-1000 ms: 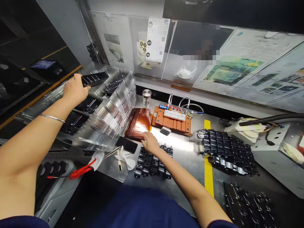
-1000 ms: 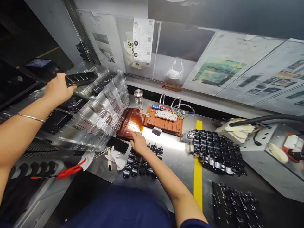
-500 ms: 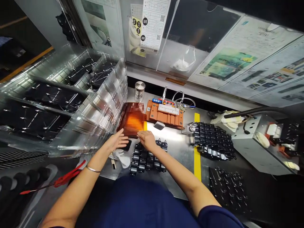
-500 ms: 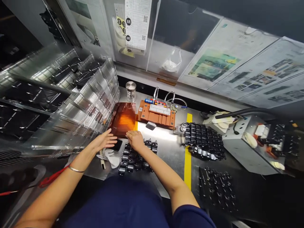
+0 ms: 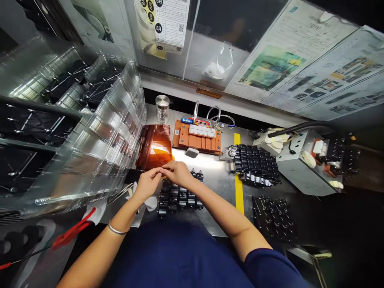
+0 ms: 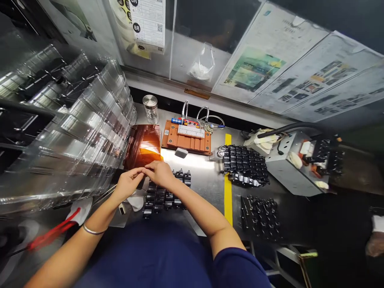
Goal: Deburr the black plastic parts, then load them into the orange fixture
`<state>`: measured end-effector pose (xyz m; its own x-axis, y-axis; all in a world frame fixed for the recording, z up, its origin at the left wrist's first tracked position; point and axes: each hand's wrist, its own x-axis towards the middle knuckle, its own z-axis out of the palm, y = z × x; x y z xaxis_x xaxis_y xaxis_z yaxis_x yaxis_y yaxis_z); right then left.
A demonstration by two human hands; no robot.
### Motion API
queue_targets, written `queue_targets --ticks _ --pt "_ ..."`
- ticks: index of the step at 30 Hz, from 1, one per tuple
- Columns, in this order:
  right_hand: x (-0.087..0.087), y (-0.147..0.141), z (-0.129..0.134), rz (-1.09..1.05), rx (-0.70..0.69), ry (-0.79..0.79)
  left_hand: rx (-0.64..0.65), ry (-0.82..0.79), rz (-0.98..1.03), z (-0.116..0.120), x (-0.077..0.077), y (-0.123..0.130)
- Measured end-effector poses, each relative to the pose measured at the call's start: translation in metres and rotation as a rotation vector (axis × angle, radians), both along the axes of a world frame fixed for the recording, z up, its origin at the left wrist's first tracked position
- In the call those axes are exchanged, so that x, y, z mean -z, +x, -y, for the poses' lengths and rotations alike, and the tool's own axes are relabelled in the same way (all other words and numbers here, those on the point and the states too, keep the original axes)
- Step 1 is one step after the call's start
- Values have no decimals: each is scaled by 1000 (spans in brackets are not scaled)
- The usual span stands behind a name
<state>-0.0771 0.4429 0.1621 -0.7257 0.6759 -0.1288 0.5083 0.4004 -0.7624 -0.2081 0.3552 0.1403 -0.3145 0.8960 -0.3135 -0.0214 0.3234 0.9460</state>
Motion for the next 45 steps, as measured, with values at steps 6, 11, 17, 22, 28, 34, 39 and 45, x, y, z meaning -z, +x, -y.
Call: queue_targets --ticks 6,11,17,22,28,34,39,45 --pt "-10 4 -15 11 -165 -110 40 14 -27 5 0 -2" --pt "-14 -1 -13 57 -145 -111 34 15 -53 7 2 -2" --pt "-15 -2 -15 42 -169 -166 33 12 -26 8 1 0" --pt "-15 2 -21 -9 -108 -311 24 6 9 8 -6 -1" --pt "-11 3 -28 -86 -34 -632 -24 -31 114 8 -9 5" --pt "2 52 -51 -146 405 -492 -288 -143 181 0 7 -24" --pt "10 136 -57 -212 823 -226 -483 -278 186 -24 35 -44" --pt "2 195 -41 -204 939 -7 -497 -374 -37 -50 53 -38"
